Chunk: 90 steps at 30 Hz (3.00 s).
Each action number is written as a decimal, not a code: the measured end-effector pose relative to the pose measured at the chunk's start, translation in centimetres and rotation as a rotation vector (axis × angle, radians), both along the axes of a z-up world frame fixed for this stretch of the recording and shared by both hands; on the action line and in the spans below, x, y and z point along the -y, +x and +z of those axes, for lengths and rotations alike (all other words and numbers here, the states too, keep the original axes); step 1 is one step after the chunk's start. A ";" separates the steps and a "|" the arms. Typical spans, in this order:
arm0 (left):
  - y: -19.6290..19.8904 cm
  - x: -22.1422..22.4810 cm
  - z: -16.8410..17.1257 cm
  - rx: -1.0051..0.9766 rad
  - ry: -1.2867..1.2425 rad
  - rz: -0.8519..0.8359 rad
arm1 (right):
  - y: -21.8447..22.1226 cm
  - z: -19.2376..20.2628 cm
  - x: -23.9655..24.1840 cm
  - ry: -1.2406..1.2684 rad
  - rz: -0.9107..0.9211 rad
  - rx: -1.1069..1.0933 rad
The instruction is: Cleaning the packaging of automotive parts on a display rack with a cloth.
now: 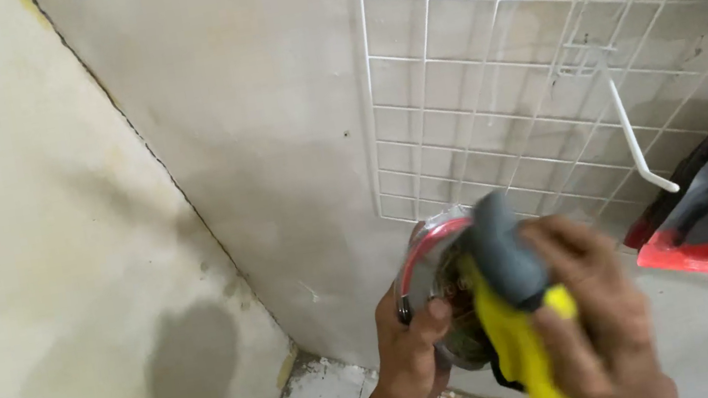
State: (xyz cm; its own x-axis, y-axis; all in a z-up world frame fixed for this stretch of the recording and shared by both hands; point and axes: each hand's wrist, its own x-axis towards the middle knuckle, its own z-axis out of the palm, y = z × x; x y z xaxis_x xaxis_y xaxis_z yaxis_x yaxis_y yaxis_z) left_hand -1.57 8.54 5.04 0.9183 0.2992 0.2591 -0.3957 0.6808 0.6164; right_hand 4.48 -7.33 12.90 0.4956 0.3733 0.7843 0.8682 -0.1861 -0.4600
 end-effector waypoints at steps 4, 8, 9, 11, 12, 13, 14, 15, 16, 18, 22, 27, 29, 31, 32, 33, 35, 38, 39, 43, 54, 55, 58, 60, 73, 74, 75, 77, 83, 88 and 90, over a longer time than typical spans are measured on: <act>-0.9 -2.3 -1.9 0.012 0.199 -0.068 | 0.6 -0.3 -3.3 -0.185 -0.144 0.388; -2.7 -3.6 2.6 0.013 0.258 -0.076 | 2.7 -4.6 -2.2 -0.039 -0.210 -0.188; -2.7 -3.9 2.9 -0.030 0.261 -0.122 | 2.3 -4.1 -2.6 -0.008 -0.174 -0.223; -2.4 -4.6 0.9 -0.089 0.262 -0.180 | 1.3 -2.9 -3.3 0.023 -0.149 -0.275; -1.7 -4.9 -1.3 -0.089 0.357 -0.202 | 1.2 -1.9 -3.6 -0.127 0.001 -0.011; -1.0 -5.2 -3.4 -0.088 0.453 -0.225 | 1.0 -0.8 -4.0 -0.277 0.155 0.252; -1.0 -5.4 -2.6 -0.084 0.454 -0.228 | 1.1 -0.2 -4.2 -0.277 0.150 0.255; -1.0 -5.6 -1.8 -0.071 0.456 -0.211 | 1.1 0.4 -4.3 -0.379 0.173 0.305; -0.9 -5.6 -1.1 -0.054 0.454 -0.193 | 1.2 1.1 -4.4 -0.486 0.197 0.357; -1.5 -6.0 1.2 -0.045 0.478 -0.211 | 2.7 -0.5 -3.2 -0.413 0.159 0.243; -2.1 -4.5 6.7 -0.029 0.316 -0.165 | 3.7 -5.9 -1.0 -0.066 -0.184 -0.292; -1.1 -3.1 3.7 -0.060 0.393 -0.209 | 3.7 -1.0 -0.4 -0.162 0.011 0.105; -0.5 -2.8 2.3 -0.017 0.475 -0.235 | 3.8 1.4 -0.2 -0.301 0.140 0.332; 0.5 -2.9 0.7 -0.001 0.527 -0.334 | 3.3 3.4 -0.3 -0.500 0.429 0.353; 0.3 -3.0 1.5 -0.003 0.531 -0.340 | 3.7 2.2 0.3 -0.496 0.423 0.350; 0.1 -3.2 2.3 -0.011 0.615 -0.310 | 4.0 1.1 0.8 -0.413 0.300 0.265; -0.5 -2.9 4.1 -0.011 0.697 -0.277 | 3.8 -1.5 1.4 -0.335 0.176 0.185; -0.6 -2.8 6.4 -0.051 0.499 -0.331 | 2.3 -4.3 1.2 0.063 -0.205 -0.037; -0.2 -2.8 5.6 -0.067 0.511 -0.337 | 2.2 -4.2 1.0 0.055 -0.208 0.049; 1.7 -2.6 4.8 -0.067 0.609 -0.520 | 1.8 0.7 1.2 -0.222 0.090 0.378; 3.3 -2.8 6.8 -0.031 0.726 -0.578 | 0.7 -2.6 2.0 -0.018 -0.233 0.142; 2.8 -2.6 8.2 -0.050 0.540 -0.596 | 0.4 -4.4 1.9 0.116 -0.470 -0.008; 2.1 -1.6 9.8 -0.011 0.286 -0.566 | -1.0 -8.1 2.6 0.270 -0.564 -0.463; 3.2 -1.3 7.9 -0.053 0.288 -0.518 | -1.1 -6.9 3.3 0.403 -0.591 -0.569; 2.9 -0.8 7.9 0.023 0.559 -0.666 | -1.9 -6.3 4.2 0.192 -0.623 -0.170; 2.8 -0.4 8.3 0.017 0.560 -0.668 | -2.1 -5.5 4.5 0.193 -0.624 -0.176; 2.8 0.1 8.8 0.048 0.591 -0.647 | -2.2 -4.7 4.9 0.127 -0.602 -0.084; 3.0 0.4 8.4 0.064 0.626 -0.632 | -2.6 -2.3 5.4 0.065 -0.578 -0.009; 4.6 0.6 6.6 0.145 0.972 -0.659 | -2.5 -0.4 5.6 -0.207 -0.239 0.286; 4.2 1.4 8.8 0.033 0.508 -0.657 | -2.2 -6.1 6.6 0.142 -0.772 -0.247; 4.7 1.6 8.0 0.009 0.507 -0.599 | -2.2 -5.2 6.5 0.328 -0.810 -0.392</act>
State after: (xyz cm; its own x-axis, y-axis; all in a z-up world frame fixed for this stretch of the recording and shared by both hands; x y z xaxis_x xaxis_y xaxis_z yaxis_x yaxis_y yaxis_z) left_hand 3.13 6.93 13.07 0.8830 -0.4035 0.2400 -0.0566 0.4160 0.9076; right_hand 2.33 -13.87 7.73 0.7562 -0.4066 0.5126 0.3058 -0.4730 -0.8263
